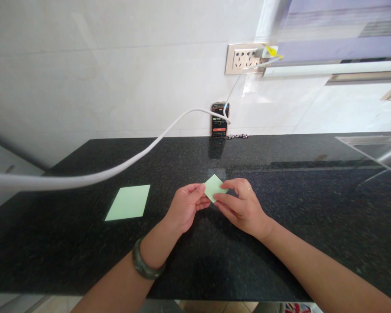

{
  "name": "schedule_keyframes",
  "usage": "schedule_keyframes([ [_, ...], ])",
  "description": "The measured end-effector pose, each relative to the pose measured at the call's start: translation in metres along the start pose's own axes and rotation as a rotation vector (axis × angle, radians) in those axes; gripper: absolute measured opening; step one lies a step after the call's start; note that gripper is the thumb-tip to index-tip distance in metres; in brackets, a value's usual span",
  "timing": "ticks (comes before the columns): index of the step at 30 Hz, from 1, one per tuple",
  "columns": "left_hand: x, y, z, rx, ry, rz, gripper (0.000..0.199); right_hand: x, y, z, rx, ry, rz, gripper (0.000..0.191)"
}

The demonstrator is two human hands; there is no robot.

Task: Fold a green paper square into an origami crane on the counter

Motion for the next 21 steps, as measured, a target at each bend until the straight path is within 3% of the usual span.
schedule_keyframes([
  [9,-0.004,0.008,-0.002,-0.029,0.036,0.052,0.023,-0.001,0.002,-0.009,0.221,0.304,-0.178,0.009],
  [21,-0.006,0.013,0.002,-0.027,0.023,0.079,0.020,-0.010,0.006,-0.023,0.411,0.518,-0.262,0.006],
])
Point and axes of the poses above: each hand's wrist, its own x-axis towards the middle knuckle, its own y-axis out of the palm, z = x × y, the point moved 5 cm from there along x, towards the middle knuckle, and after that the axes turned 5 degrees about x, right-handed, at the moved point
